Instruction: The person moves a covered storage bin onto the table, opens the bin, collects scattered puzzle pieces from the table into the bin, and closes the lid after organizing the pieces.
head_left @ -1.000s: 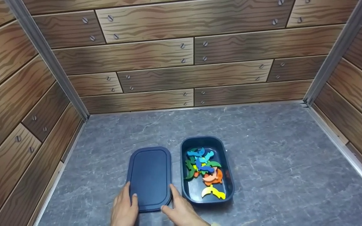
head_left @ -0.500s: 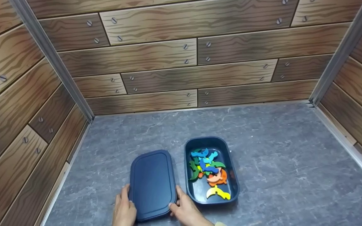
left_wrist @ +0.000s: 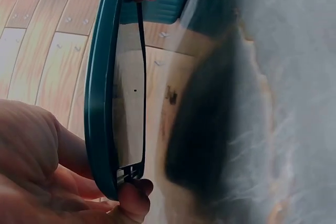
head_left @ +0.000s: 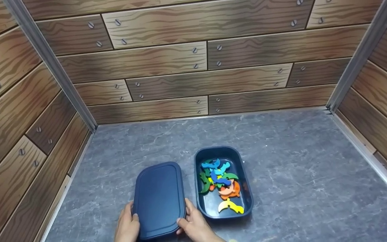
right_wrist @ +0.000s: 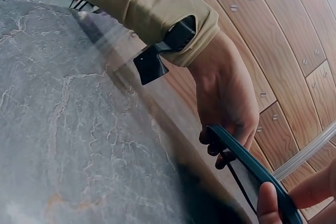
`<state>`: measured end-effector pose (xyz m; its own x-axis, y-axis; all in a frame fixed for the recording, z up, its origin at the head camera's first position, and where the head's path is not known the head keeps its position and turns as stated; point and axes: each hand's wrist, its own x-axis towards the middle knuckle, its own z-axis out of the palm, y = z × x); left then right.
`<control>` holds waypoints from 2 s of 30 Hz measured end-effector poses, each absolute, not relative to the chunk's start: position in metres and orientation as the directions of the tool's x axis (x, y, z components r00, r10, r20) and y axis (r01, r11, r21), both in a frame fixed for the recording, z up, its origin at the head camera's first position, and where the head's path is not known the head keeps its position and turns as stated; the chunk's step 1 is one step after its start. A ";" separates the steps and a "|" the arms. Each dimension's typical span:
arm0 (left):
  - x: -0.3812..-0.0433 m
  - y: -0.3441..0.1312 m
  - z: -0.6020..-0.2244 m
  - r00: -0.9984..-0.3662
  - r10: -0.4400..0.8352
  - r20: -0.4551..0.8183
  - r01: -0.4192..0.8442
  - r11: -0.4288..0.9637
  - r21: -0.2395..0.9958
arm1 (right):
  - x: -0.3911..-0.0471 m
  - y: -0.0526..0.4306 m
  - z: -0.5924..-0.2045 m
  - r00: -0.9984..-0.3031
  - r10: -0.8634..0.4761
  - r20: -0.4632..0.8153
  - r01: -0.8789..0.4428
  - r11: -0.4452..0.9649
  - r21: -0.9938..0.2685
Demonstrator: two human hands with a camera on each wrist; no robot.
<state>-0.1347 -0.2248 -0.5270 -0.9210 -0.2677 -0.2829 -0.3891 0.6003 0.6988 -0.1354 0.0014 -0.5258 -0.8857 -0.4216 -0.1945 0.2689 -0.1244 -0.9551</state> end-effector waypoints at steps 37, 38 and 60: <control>-0.142 -0.169 -0.484 -0.988 -0.138 -0.067 -0.127 0.500 0.857 | -0.138 0.078 -0.487 -0.942 -0.321 -0.092 0.161 -0.194 -0.968; -0.142 -0.166 -0.483 -0.990 -0.131 -0.054 -0.113 0.500 0.858 | -0.139 0.082 -0.486 -0.944 -0.319 -0.087 0.151 -0.183 -0.971; -0.162 -0.128 -0.479 -0.985 0.111 -0.134 -0.104 0.240 0.965 | -0.152 0.138 -0.483 -0.989 -0.134 -0.065 0.073 -0.056 -0.996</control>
<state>-0.1616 -0.1283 -0.4792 -0.9847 0.1114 -0.1343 -0.1044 0.2404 0.9650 -0.1524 0.1380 -0.4825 -0.9888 -0.1344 -0.0647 0.0727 -0.0559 -0.9958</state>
